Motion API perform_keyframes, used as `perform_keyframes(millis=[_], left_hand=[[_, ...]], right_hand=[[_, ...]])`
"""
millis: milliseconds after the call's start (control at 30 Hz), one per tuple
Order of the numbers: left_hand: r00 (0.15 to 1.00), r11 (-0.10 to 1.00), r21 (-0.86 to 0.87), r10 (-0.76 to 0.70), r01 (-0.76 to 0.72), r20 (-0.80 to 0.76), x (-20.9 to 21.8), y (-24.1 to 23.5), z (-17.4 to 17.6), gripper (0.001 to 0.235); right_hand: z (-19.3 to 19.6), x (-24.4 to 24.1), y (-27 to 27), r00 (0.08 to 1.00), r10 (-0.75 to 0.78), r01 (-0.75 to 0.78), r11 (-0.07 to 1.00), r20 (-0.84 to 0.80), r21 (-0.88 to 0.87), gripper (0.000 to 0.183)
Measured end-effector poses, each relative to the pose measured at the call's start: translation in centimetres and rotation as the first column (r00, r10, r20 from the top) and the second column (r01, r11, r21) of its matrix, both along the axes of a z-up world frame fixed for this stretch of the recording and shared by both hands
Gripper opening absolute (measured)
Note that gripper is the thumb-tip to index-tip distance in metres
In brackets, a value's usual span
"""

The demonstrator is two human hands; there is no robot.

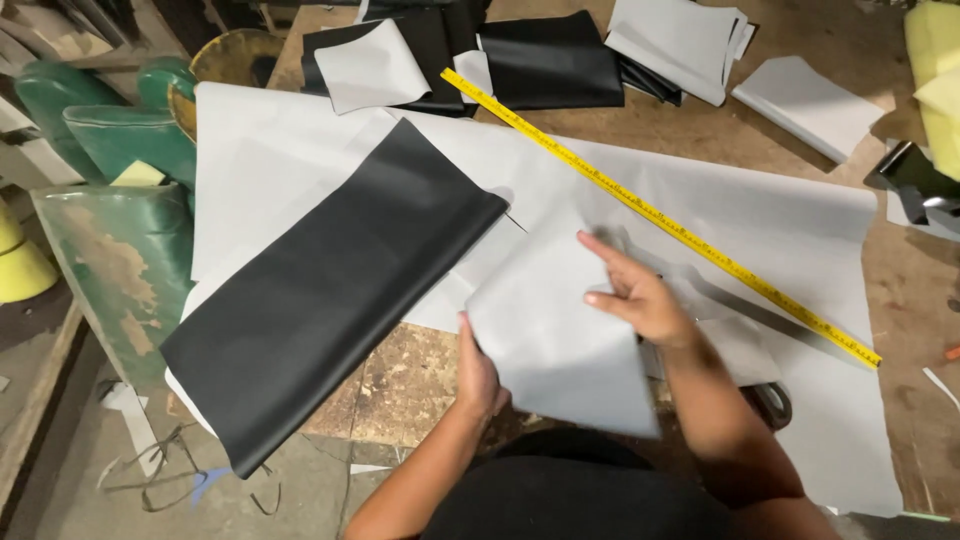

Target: Measuring, marking, and cutting fabric and foam pieces for upholstery on a cutting table.

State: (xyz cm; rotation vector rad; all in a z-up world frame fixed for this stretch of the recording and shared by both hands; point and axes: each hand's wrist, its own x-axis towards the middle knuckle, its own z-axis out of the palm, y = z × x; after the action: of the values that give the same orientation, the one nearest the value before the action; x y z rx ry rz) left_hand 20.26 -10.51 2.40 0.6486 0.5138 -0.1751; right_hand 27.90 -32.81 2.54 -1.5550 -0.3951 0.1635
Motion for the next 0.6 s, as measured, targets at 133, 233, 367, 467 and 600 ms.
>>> perform_keyframes(millis=[133,233,367,467,600], left_hand=[[1.000,0.992,0.128,-0.018,0.015,0.021,1.6,2.1,-3.7,0.055],[0.959,0.956,0.264,-0.190,0.132,0.211,2.5,3.5,-8.1,0.053],[0.975,0.962,0.170,-0.200,0.215,-0.098,3.0,3.8,-6.0,0.077],[0.941,0.959,0.092,-0.240,0.268,-0.237,3.1,4.8,2.2,0.102],[0.896,0.898,0.205,-0.319,0.390,-0.310,6.3,7.3,-16.3,0.102]], right_hand=[[-3.9,0.7,1.9,0.998,0.010,-0.005,0.996,-0.056,0.091,0.083],[-6.1,-0.4,3.4,0.927,-0.241,0.222,0.970,-0.289,-0.098,0.062],[-12.8,-1.3,6.4,0.856,-0.200,0.243,0.970,-0.477,0.030,0.070],[-17.5,-0.6,7.1,0.838,-0.299,0.309,0.949,-0.457,-0.053,0.069],[-17.5,-0.8,7.5,0.744,-0.474,0.436,0.879,-0.471,-0.196,0.065]])
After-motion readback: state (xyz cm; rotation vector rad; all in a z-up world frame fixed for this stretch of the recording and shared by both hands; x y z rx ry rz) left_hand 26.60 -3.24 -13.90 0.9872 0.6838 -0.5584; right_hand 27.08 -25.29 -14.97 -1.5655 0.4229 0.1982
